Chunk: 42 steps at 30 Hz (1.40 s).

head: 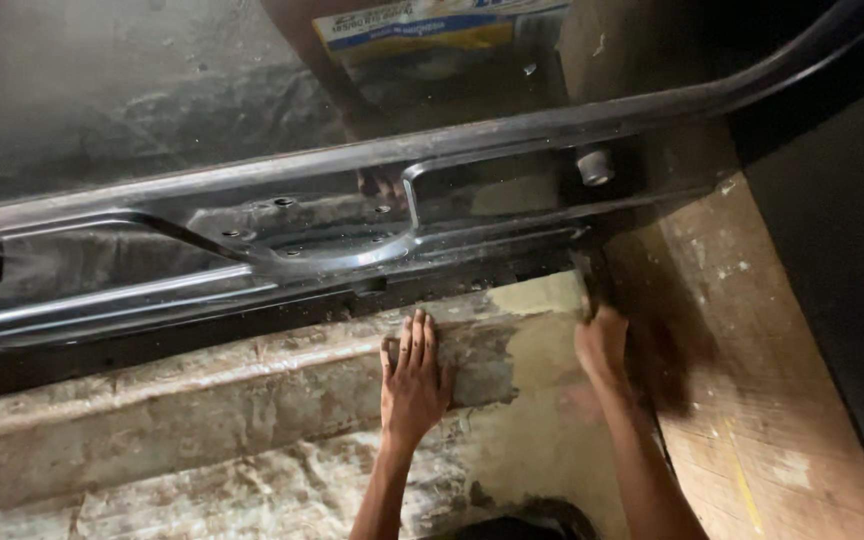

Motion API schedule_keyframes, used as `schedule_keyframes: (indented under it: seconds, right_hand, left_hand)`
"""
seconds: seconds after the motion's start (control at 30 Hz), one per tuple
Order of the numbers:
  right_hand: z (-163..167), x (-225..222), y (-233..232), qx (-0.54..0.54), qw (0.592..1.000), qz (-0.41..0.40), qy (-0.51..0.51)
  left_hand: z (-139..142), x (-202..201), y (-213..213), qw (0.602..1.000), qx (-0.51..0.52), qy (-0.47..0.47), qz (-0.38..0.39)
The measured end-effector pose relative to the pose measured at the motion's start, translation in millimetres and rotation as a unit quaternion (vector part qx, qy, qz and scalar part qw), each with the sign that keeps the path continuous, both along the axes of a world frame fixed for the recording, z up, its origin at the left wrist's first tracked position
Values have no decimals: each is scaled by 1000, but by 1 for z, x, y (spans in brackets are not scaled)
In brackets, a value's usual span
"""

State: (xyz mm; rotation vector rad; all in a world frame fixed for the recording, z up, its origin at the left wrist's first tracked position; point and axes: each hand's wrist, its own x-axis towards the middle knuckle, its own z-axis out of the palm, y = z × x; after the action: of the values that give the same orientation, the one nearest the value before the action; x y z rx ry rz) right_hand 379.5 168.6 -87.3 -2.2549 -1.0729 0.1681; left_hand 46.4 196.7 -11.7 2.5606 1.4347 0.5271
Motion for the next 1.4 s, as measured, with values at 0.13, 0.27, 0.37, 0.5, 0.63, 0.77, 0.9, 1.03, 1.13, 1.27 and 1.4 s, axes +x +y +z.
schedule_keyframes:
  seconds: [0.13,0.27,0.37,0.5,0.63,0.77,0.9,1.03,1.13,1.27,1.4]
  right_hand:
    - [8,0,3,16,999,1,28]
    - [10,3,7,-24,999,-24,10]
    - [7,6,10,-10,1000,12,7]
    - [0,11,15,-71,997,-34,-24]
    - [3,13,18,-57,998,-11,-4]
    - [10,12,16,-108,994,13,28]
    - [18,8,12,-108,991,-35,76]
    - [19,9,14,-95,995,-15,25]
    - [13,11,17,-123,992,-29,0]
    - [4,12,18,-78,996,17,33]
    - [2,15,16,-137,989,-10,-50]
  left_hand:
    - [-1,2,0,1000,-12,3,6]
    - [-2,2,-1,1000,-13,-2,10]
    - [-3,3,0,1000,-5,-1,10]
    - [-5,3,0,1000,-7,4,10]
    - [-5,4,-1,1000,-11,0,6]
    - [-3,3,-1,1000,-2,2,8]
    - [-3,2,-1,1000,-1,7,0]
    - [-4,4,-1,1000,-12,-4,10]
    - [-5,3,-1,1000,-14,0,8]
    - [-10,3,-1,1000,-14,13,12]
    - [-13,2,-1,1000,-7,5,5]
